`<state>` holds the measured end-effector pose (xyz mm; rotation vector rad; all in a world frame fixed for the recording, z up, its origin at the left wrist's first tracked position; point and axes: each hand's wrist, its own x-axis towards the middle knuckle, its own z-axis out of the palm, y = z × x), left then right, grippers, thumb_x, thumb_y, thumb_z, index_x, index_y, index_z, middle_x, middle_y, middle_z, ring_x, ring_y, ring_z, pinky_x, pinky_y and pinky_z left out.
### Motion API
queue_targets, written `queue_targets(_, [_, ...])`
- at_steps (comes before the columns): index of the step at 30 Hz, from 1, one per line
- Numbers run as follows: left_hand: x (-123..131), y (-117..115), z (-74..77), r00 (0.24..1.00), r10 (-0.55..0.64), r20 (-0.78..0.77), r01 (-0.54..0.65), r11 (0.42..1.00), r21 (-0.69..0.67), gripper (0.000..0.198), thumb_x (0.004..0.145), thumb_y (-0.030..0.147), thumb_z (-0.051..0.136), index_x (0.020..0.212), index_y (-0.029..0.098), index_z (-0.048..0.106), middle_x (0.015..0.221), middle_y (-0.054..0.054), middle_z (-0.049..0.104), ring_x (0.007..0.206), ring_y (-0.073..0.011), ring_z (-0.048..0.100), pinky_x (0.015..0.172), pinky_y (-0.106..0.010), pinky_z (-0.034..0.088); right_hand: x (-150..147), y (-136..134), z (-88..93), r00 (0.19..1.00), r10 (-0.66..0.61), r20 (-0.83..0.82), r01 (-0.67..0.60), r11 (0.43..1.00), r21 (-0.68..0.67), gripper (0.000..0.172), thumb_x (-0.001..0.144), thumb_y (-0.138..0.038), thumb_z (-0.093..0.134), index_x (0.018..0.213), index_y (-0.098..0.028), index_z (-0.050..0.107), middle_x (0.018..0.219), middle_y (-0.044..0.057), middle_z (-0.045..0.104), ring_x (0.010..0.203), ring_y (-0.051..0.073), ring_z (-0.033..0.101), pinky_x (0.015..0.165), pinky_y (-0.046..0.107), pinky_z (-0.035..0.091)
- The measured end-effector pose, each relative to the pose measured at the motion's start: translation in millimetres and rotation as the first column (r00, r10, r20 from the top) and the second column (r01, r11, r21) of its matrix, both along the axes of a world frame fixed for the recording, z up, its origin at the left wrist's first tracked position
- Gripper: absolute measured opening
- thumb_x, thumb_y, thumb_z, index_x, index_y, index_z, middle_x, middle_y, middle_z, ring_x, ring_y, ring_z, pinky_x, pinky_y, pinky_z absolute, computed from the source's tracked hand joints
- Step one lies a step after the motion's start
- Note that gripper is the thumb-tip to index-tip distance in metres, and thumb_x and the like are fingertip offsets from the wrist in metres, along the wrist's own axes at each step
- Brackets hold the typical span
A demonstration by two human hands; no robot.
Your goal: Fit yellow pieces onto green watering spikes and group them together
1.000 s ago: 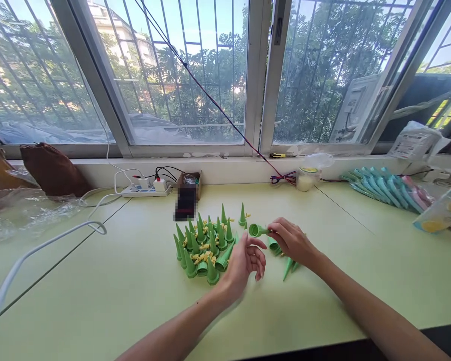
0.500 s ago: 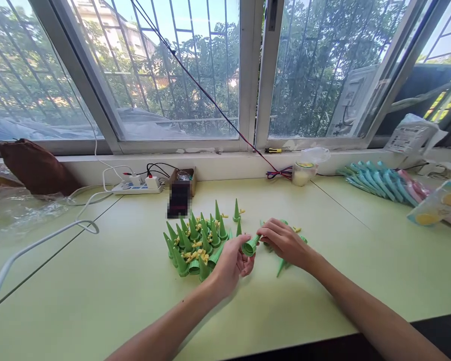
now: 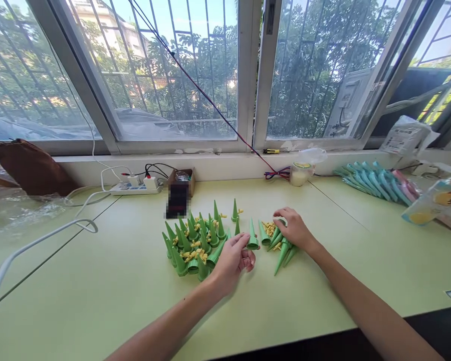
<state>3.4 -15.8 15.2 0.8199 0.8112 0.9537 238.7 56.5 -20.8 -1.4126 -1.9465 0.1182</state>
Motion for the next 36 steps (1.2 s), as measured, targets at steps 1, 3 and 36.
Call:
queue_targets(1, [0,0,-1.1,1.000,-0.002,-0.005,0.002,1.000,0.007,0.040,0.078,0.046,0.078,0.087,0.018,0.051,0.069,0.003,0.057,0.043,-0.0055,0.046,0.039,-0.019,0.032,1,1,-2.0,1.000,0.004,0.009,-0.004,0.999,-0.033,0.015,0.092,-0.024,0.055,0.097,-0.018,0.069,0.100,0.011,0.069,0.101,0.028,0.064,0.093,0.042,0.049])
queue_targets(3, [1,-1,-2.7,1.000,-0.001,-0.015,0.002,1.000,0.020,0.042,0.076,0.049,0.080,0.086,0.019,0.051,0.063,0.006,0.049,0.043,-0.0058,0.046,0.040,-0.018,0.032,0,1,-4.1,1.000,0.018,0.012,-0.017,0.997,-0.075,0.017,0.092,-0.025,0.056,0.099,-0.018,0.069,0.101,0.011,0.069,0.101,0.026,0.065,0.093,0.041,0.049])
queue_targets(36, [2,-7,-0.6,0.992,-0.012,-0.127,0.025,0.995,0.100,0.051,0.071,0.059,0.081,0.086,0.018,0.055,0.056,0.007,0.049,0.045,-0.0068,0.046,0.044,-0.020,0.037,-39,4,18.3,0.931,-0.039,0.363,0.153,0.944,-0.291,0.016,0.095,-0.022,0.059,0.099,-0.013,0.071,0.105,0.012,0.070,0.102,0.025,0.061,0.089,0.031,0.041])
